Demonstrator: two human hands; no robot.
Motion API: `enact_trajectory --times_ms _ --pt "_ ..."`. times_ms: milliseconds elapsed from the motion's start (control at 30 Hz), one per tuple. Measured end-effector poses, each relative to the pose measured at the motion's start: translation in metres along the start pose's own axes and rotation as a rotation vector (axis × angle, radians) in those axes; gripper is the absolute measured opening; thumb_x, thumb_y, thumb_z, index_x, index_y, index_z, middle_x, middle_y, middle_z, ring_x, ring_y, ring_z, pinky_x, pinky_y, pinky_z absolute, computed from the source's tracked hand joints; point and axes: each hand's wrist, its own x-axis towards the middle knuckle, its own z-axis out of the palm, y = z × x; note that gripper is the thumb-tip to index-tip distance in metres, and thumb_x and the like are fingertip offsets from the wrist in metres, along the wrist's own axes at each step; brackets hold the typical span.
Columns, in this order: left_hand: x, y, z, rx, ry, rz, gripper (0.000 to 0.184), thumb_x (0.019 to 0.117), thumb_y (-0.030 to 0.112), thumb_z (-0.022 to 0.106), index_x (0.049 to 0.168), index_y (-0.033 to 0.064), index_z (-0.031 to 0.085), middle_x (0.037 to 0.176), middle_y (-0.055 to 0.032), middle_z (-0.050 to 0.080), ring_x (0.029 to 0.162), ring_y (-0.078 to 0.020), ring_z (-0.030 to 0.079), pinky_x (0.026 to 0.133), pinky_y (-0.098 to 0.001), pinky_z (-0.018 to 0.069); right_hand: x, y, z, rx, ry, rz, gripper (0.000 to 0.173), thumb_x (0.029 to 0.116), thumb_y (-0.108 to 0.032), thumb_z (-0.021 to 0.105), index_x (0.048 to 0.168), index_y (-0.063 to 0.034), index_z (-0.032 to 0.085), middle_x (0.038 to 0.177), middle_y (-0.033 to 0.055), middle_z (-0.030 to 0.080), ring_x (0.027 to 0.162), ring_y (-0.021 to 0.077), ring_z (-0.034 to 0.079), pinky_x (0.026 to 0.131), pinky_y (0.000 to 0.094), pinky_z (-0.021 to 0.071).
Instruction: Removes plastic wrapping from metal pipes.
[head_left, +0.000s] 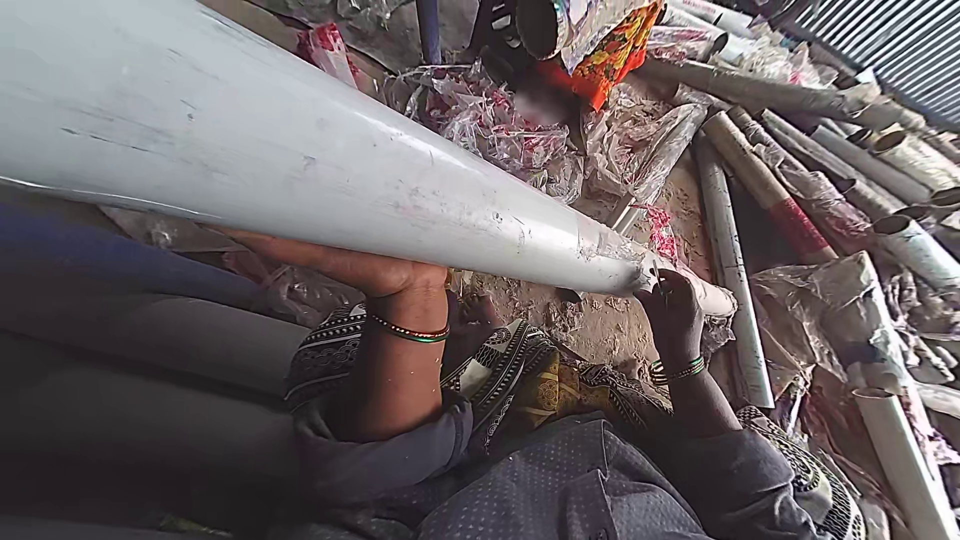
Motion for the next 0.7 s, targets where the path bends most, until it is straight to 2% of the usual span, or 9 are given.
enact_trajectory --times_ms 67,200,300,367,467,533,600,633,700 --pt "-0.002 0.001 -0.001 0.013 -0.009 -0.008 0.087 0.0979 0.070 0.002 0.136 0.0038 0.042 0.120 -0.0158 0.061 0.117 -0.0274 0.061 0.096 -0.0528 0.0523 0.002 -0.001 0.003 -0.017 -0.022 0.018 0.036 0.0920 -0.020 0.071 0.116 0.0063 0.068 0.099 0.0211 0.068 0.084 0.0285 0.064 0.078 0.0489 0.0513" --pt "-0.005 0.003 -0.004 0.099 -0.071 0.018 0.085 0.0976 0.073 0.011 0.135 0.0034 0.044 0.119 -0.0125 0.063 0.115 -0.0237 0.062 0.096 -0.0474 0.0535 0.013 -0.002 -0.001 -0.015 0.002 -0.088 0.018 0.0950 -0.008 0.065 0.103 0.0062 0.072 0.100 0.0221 0.069 0.087 0.0326 0.067 0.078 0.0513 0.0534" --pt "-0.005 0.003 0.001 0.136 -0.051 0.034 0.087 0.0950 0.076 0.017 0.133 0.0036 0.045 0.116 -0.0109 0.064 0.112 -0.0222 0.063 0.093 -0.0453 0.0548 0.021 0.003 -0.001 0.064 0.065 -0.124 0.017 0.0943 -0.010 0.064 0.097 0.0049 0.071 0.093 0.0178 0.068 0.079 0.0262 0.065 0.072 0.0465 0.0526" --pt "-0.003 0.003 -0.002 0.112 -0.061 -0.004 0.088 0.0955 0.076 0.017 0.136 0.0015 0.043 0.120 -0.0137 0.063 0.114 -0.0244 0.063 0.094 -0.0456 0.0545 0.028 0.001 -0.005 0.155 0.108 -0.068 0.016 0.0949 -0.011 0.066 0.097 0.0045 0.070 0.093 0.0149 0.066 0.083 0.0204 0.062 0.076 0.0406 0.0511" --pt "-0.003 0.002 -0.015 0.029 -0.179 -0.108 0.085 0.0928 0.074 0.037 0.138 0.0018 0.040 0.133 -0.0176 0.058 0.125 -0.0298 0.058 0.100 -0.0465 0.0523 0.038 -0.003 -0.010 0.204 0.087 -0.045 0.015 0.0950 -0.009 0.068 0.101 0.0042 0.069 0.098 0.0158 0.068 0.086 0.0211 0.064 0.080 0.0419 0.0524" --pt "-0.001 0.001 -0.025 -0.106 -0.272 -0.187 0.084 0.0799 0.064 0.068 0.132 0.0016 0.050 0.135 -0.0183 0.060 0.126 -0.0309 0.059 0.102 -0.0462 0.0519 0.042 -0.002 -0.010 0.223 0.086 -0.089 0.014 0.0940 -0.008 0.068 0.101 0.0038 0.070 0.097 0.0150 0.068 0.084 0.0189 0.064 0.077 0.0395 0.0534" --pt "-0.002 0.002 -0.024 -0.151 -0.315 -0.238 0.077 0.0749 0.056 0.077 0.128 0.0040 0.057 0.134 -0.0151 0.062 0.125 -0.0289 0.060 0.102 -0.0441 0.0522 0.044 -0.002 -0.012 0.222 0.076 -0.123 0.012 0.0935 -0.008 0.068 0.099 0.0030 0.070 0.096 0.0143 0.068 0.082 0.0196 0.064 0.075 0.0408 0.0529" --pt "-0.001 0.002 -0.024 -0.178 -0.334 -0.261 0.075 0.0751 0.052 0.078 0.129 0.0048 0.057 0.136 -0.0152 0.061 0.126 -0.0299 0.060 0.104 -0.0454 0.0517 0.044 -0.001 -0.014 0.222 0.076 -0.136 0.012 0.0934 -0.008 0.069 0.099 0.0031 0.071 0.096 0.0150 0.068 0.081 0.0206 0.064 0.073 0.0426 0.0526" --pt "-0.001 0.002 -0.026 -0.183 -0.341 -0.274 0.071 0.0802 0.051 0.074 0.133 0.0075 0.056 0.136 -0.0145 0.061 0.127 -0.0311 0.059 0.104 -0.0481 0.0516 0.045 -0.001 -0.019 0.268 0.101 -0.135 0.011 0.0934 -0.006 0.067 0.099 0.0034 0.070 0.094 0.0135 0.067 0.080 0.0171 0.063 0.072 0.0386 0.0517"
